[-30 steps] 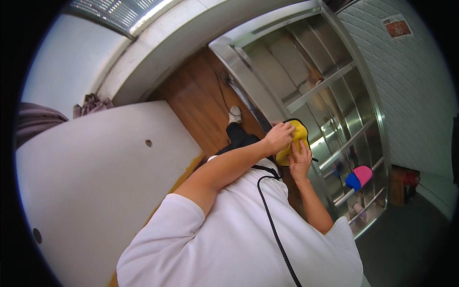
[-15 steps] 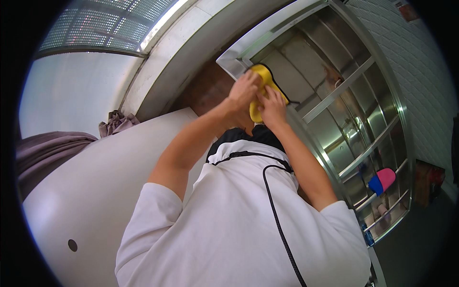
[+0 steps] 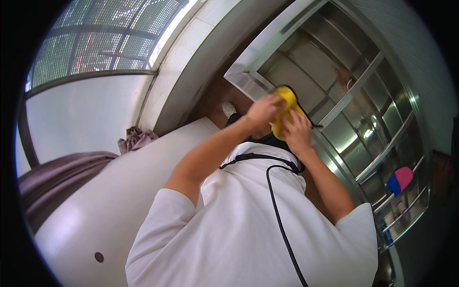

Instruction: The person repeatedly wipes a stainless steel countertop with a yellow cloth. They move the cloth back and forth across the surface, covering different areas in a repetitive pattern.

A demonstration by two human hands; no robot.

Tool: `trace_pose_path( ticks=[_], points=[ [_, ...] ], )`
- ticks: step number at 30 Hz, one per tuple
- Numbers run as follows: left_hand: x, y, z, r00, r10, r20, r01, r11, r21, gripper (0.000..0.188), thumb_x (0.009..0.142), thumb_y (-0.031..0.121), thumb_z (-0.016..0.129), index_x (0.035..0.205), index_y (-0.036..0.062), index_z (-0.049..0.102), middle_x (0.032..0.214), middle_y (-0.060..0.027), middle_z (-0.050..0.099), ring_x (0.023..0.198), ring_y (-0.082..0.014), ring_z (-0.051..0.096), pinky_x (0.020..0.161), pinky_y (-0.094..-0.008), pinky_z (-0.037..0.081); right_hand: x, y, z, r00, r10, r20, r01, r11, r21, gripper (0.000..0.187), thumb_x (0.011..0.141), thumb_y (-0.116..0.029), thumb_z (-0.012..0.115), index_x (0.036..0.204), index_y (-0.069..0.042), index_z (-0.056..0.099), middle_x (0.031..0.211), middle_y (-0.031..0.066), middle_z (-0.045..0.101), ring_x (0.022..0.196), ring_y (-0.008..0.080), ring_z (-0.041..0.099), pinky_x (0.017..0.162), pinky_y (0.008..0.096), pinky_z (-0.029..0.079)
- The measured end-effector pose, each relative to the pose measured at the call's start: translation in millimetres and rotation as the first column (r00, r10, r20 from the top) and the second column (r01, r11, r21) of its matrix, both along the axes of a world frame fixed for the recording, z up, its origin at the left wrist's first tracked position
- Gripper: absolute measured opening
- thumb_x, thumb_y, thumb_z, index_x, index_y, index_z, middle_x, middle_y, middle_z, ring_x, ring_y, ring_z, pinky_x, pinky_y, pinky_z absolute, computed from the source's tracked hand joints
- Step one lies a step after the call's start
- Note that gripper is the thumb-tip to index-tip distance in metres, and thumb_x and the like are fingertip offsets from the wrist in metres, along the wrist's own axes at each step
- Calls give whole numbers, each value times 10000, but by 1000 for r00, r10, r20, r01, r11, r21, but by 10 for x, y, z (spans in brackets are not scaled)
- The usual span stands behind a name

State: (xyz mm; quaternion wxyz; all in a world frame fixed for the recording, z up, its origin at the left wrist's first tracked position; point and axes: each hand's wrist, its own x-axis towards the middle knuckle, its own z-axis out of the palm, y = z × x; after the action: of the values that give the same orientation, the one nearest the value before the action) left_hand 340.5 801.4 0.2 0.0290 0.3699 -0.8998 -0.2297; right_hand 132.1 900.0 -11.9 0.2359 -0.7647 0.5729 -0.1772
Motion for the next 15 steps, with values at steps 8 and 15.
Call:
trace_pose_path(
  ticks=[8,15],
  points=[
    [959,-974,269,979,24,204,-19,999,-28,709,674,31,897,1361,39,723,1375,-106,661,1329,-315,578,1147,-380,497,1357,-1021,-121,999,-46,14,47,996,-70,486,922,-191,726,1407,-187,707,1546,124,574,1408,325,514,1107,502,438],
    [464,-509,-32,980,-82,-179,91,995,42,523,651,170,908,1136,18,786,1274,-116,672,1229,-350,610,1082,-440,489,553,-203,-93,988,-139,62,143,987,-78,549,801,-110,849,1343,-131,766,1567,167,579,1455,381,512,1211,500,416]
  ],
)
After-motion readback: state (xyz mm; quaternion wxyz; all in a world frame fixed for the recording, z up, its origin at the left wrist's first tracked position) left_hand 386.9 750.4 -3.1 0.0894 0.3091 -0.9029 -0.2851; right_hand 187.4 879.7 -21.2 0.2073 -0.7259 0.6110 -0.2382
